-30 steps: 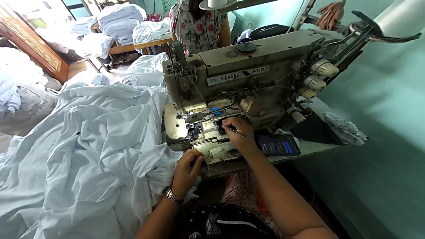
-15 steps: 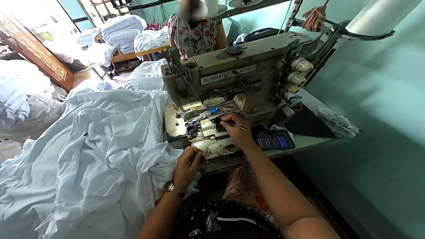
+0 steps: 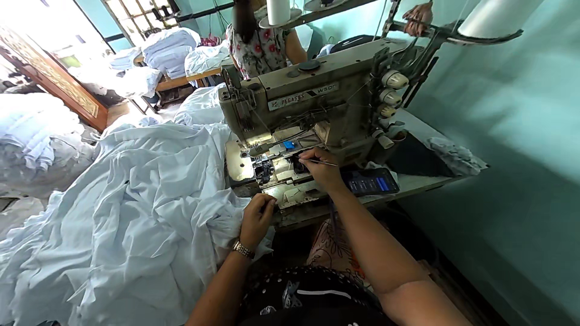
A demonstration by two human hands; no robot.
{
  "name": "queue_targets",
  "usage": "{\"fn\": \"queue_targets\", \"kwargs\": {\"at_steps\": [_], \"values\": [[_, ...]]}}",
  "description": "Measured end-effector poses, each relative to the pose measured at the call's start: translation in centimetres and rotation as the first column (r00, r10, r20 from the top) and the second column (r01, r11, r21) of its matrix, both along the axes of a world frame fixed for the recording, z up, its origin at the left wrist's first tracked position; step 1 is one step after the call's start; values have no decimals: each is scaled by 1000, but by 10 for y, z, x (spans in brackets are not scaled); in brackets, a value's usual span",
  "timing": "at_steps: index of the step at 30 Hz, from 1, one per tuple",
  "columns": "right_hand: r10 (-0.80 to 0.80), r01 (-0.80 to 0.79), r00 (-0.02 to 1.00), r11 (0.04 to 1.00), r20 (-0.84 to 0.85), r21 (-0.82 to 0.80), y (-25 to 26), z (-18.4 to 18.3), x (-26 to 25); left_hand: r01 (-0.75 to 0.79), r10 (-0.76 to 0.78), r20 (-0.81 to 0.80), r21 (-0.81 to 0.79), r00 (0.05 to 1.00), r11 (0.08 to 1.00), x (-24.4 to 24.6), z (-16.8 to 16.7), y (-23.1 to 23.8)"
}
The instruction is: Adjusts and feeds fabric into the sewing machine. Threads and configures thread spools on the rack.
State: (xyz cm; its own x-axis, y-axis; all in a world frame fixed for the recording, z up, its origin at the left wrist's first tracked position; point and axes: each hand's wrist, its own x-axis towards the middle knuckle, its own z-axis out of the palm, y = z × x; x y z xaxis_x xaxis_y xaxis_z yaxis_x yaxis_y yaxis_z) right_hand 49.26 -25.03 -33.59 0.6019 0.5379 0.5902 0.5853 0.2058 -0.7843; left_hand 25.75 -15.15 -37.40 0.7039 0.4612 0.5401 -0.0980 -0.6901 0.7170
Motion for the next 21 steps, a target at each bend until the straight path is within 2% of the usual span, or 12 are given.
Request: {"fn": "queue_targets", "kwargs": {"at_steps": [21], "values": [[66,-67,997,997,30,37,6,-1,-2,-2,3,-8,19,1000,1000,1,-3,0]]}}
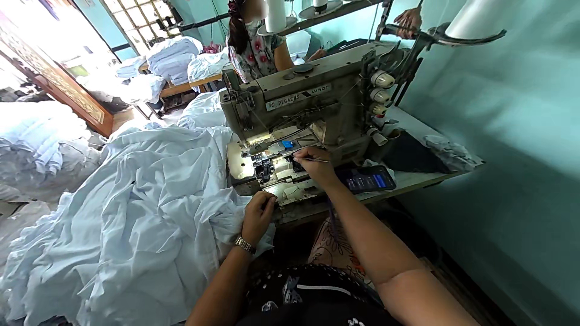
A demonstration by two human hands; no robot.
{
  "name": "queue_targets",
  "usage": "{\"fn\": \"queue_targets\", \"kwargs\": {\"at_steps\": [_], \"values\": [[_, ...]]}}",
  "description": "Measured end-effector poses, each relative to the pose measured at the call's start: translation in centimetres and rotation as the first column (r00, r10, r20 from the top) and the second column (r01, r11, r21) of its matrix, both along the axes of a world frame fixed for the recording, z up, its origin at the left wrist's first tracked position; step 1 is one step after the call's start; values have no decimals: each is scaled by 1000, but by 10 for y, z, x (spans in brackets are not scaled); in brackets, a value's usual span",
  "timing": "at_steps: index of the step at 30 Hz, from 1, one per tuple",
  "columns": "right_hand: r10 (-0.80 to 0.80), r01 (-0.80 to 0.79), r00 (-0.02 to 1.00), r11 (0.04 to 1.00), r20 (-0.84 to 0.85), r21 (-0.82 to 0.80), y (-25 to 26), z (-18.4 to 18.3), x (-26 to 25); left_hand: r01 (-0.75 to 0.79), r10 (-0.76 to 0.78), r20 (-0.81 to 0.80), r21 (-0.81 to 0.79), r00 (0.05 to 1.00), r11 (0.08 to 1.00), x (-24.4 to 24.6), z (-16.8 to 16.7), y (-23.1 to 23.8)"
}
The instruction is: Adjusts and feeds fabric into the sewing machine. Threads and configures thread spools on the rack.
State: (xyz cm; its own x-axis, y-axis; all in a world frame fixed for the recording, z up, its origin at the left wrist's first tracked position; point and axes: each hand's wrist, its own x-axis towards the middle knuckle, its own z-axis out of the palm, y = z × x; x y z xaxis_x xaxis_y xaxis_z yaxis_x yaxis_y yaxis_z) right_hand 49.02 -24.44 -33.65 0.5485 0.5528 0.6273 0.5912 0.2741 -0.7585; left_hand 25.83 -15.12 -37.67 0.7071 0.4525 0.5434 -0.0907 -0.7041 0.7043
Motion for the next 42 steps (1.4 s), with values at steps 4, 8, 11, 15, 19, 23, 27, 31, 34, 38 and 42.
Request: {"fn": "queue_targets", "kwargs": {"at_steps": [4,8,11,15,19,23,27,31,34,38,42], "values": [[7,-7,1000,1000,4,15,3,-1,-1,0,0,3,2,1000,1000,0,0,0],[-1,1,1000,1000,5,-15,2,1,-2,-2,2,3,2,1000,1000,0,-1,0],[-11,11,1000,1000,19,-8,4,1,-2,-1,1,3,-2,1000,1000,0,0,0],[-12,14,999,1000,43,-25,4,2,-5,2,-2,-2,-4,1000,1000,0,0,-1],[-33,34,998,999,58,-2,5,-1,-6,-9,9,-22,-7,1000,1000,0,0,-1],[-66,67,997,997,36,-33,3,-1,-9,-8,7,-31,-30,999,1000,-1,1,-3],[-91,90,996,992,-5,-90,0,-1,-12,-3,2,-25,-38,1000,999,-2,0,-4],[-152,141,986,980,-68,-143,0,4,-16,22,-23,-22,-40,1000,999,-1,-1,-4],[-179,159,971,978,-157,-133,4,2,-14,47,-46,10,-51,999,998,-1,-1,-4],[-187,157,954,978,-233,-140,4,5,-19,77,-74,51,-46,996,996,-2,-2,-3],[-178,149,936,982,-302,-116,6,6,-22,85,-80,76,-60,994,995,-4,-1,-3]]}}
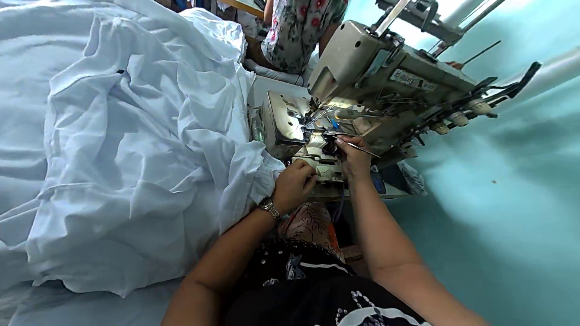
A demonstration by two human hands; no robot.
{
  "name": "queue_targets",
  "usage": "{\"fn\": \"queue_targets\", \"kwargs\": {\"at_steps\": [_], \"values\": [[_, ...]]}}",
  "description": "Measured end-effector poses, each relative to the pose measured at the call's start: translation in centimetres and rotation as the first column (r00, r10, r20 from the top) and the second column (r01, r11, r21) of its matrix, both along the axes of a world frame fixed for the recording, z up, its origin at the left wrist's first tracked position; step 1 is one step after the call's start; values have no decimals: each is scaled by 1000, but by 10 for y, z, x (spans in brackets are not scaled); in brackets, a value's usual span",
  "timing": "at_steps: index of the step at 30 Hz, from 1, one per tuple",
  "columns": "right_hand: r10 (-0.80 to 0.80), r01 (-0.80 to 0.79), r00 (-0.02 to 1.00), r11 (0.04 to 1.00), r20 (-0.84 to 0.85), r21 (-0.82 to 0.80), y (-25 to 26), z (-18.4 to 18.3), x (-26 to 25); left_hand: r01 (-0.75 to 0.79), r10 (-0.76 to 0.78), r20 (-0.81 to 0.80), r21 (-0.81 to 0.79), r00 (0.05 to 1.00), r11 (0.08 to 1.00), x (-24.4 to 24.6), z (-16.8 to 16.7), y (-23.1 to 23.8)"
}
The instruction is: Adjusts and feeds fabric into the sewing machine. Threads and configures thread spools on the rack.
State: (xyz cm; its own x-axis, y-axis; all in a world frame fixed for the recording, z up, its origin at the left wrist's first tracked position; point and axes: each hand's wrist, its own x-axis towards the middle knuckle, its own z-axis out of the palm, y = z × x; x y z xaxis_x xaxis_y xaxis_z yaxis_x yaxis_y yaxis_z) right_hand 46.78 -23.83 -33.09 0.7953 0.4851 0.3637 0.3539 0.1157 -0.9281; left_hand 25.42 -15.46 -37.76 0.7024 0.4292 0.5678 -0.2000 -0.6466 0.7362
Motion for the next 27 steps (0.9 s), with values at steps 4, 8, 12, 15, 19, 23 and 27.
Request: {"fn": "queue_targets", "kwargs": {"at_steps": [4,8,12,15,19,23,27], "values": [[13,-13,1000,1000,7,29,0,-3,2,17,-17,-2,-19,1000,1000,-1,1,0],[10,-10,1000,1000,6,25,0,-2,1,25,-25,5,-16,1000,1000,-1,-1,0],[10,-10,1000,999,-4,33,1,-3,1,34,-34,-9,-10,999,999,-1,0,0],[16,-15,1000,999,-22,51,1,-3,2,34,-34,-6,-7,999,999,-1,-1,1],[3,1,997,998,-73,66,-1,-4,3,32,-32,-3,-2,999,1000,-1,-1,0],[18,-10,996,997,-91,83,-2,-4,3,37,-37,-20,-10,999,999,-1,0,1],[17,-6,992,996,-122,92,-2,-2,2,31,-31,-4,-6,1000,1000,0,-1,1]]}}
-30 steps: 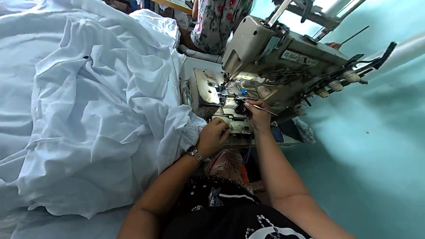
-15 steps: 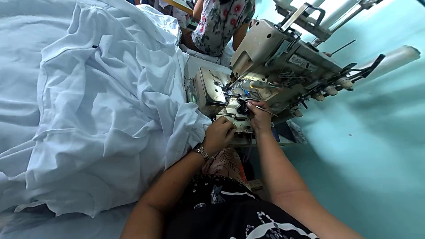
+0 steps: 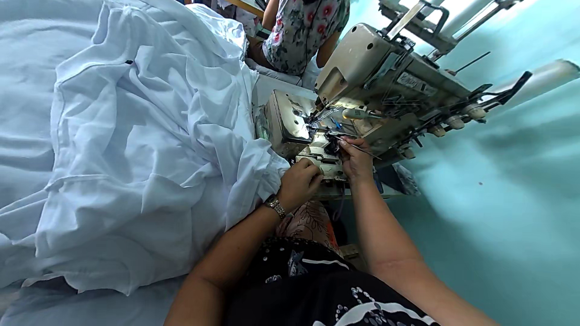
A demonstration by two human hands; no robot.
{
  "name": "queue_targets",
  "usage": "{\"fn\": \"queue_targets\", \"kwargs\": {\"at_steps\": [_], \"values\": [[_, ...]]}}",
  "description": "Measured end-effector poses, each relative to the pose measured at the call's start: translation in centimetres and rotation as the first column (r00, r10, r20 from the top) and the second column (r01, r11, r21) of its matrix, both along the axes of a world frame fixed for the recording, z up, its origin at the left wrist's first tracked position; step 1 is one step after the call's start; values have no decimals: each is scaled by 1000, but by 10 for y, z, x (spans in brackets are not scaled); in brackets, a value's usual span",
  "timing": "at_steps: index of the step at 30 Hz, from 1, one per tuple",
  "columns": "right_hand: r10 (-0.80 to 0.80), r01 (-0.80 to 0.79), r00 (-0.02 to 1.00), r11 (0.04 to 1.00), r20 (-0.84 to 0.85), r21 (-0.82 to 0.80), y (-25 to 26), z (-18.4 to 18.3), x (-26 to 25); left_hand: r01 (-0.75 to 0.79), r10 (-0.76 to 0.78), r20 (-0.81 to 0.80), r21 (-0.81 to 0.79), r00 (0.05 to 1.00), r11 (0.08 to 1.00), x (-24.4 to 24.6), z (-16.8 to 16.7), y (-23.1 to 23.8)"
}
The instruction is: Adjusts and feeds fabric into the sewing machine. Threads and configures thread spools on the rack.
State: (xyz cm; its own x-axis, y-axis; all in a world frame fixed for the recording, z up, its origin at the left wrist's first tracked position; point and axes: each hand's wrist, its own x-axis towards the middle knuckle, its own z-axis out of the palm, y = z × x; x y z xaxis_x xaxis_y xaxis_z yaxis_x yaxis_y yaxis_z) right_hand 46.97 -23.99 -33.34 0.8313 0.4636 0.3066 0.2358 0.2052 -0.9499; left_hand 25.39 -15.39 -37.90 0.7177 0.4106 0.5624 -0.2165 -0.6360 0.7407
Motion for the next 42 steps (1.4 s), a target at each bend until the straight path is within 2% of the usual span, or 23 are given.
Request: {"fn": "queue_targets", "kwargs": {"at_steps": [11,42], "values": [[38,-39,999,999,5,21,-3,-1,3,7,-7,4,-2,1000,1000,0,1,0],[16,-16,1000,999,-14,-27,-1,0,8,-10,10,12,8,1000,1000,0,0,-1]]}}
